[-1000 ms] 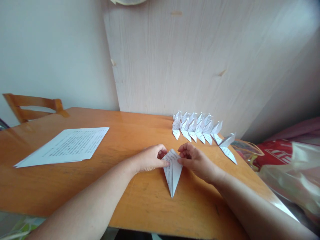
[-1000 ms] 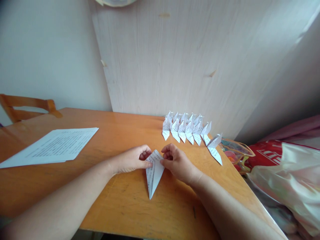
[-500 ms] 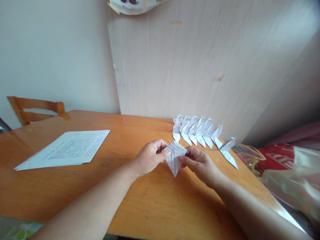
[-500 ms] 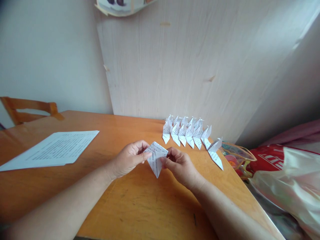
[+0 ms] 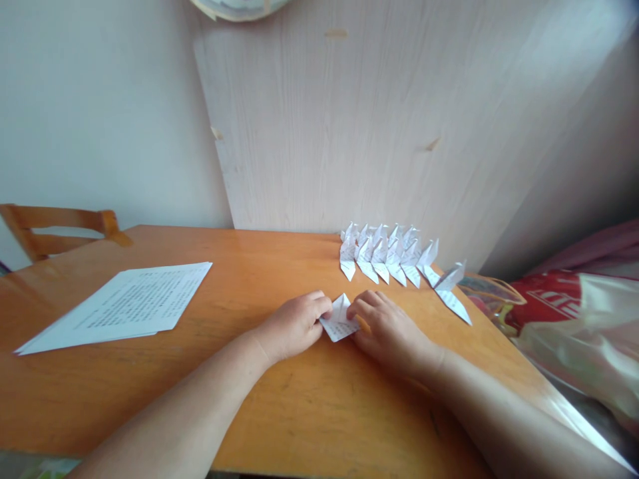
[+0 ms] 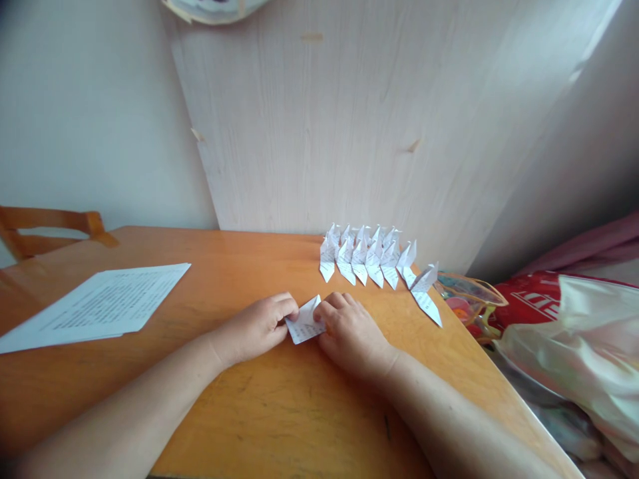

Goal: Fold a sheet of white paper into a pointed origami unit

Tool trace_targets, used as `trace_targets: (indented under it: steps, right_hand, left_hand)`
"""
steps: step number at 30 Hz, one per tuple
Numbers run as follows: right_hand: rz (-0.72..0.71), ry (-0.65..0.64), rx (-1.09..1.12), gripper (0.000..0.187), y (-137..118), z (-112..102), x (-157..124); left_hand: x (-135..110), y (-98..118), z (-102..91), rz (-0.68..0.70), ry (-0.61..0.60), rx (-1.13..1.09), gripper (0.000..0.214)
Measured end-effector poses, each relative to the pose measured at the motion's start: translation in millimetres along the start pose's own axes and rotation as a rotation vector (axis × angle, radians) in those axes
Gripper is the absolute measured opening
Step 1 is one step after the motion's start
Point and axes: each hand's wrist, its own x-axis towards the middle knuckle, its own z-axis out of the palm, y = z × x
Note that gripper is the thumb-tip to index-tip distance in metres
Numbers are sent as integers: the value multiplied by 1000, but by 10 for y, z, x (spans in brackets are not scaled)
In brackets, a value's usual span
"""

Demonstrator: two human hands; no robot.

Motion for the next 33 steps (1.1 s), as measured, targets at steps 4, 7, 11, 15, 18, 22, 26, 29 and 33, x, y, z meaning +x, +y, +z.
trace_targets:
  steps: [4,7,11,15,18,22,26,29,33]
  right_hand:
    - [-31,-91,-48,9,-50,-51,-9]
    - [-65,-148,-53,13,-58,-72,-20]
    - [-79,-148,-55,11,-72,-70,-42]
    - [-67,-139,-16,10,-95,-65,-64]
    - [-47,-189,29,11,-122,-103,-77]
    - [-31,-255,50,16,-176,-211,-88]
    - [-18,-299,64,22,-194,-300,-100]
    - [-27,-313,94,25,-161,-313,-101]
    - [-60,-287,120,26,-120,-293,-85]
  left_hand:
    - [-9,52,-21,27,-67,59,18]
    - [-6,97,-47,63,-96,115,17]
    - [-12,141,-68,74,-135,167,13]
    - [-27,166,-77,66,-164,173,8]
    - [-31,186,-92,61,-180,174,6]
    - [-31,234,-129,77,-215,165,5]
    - [-29,277,-151,91,-233,110,2]
    - [-27,274,-144,53,-223,62,10]
    - [-13,241,-125,3,-192,13,10]
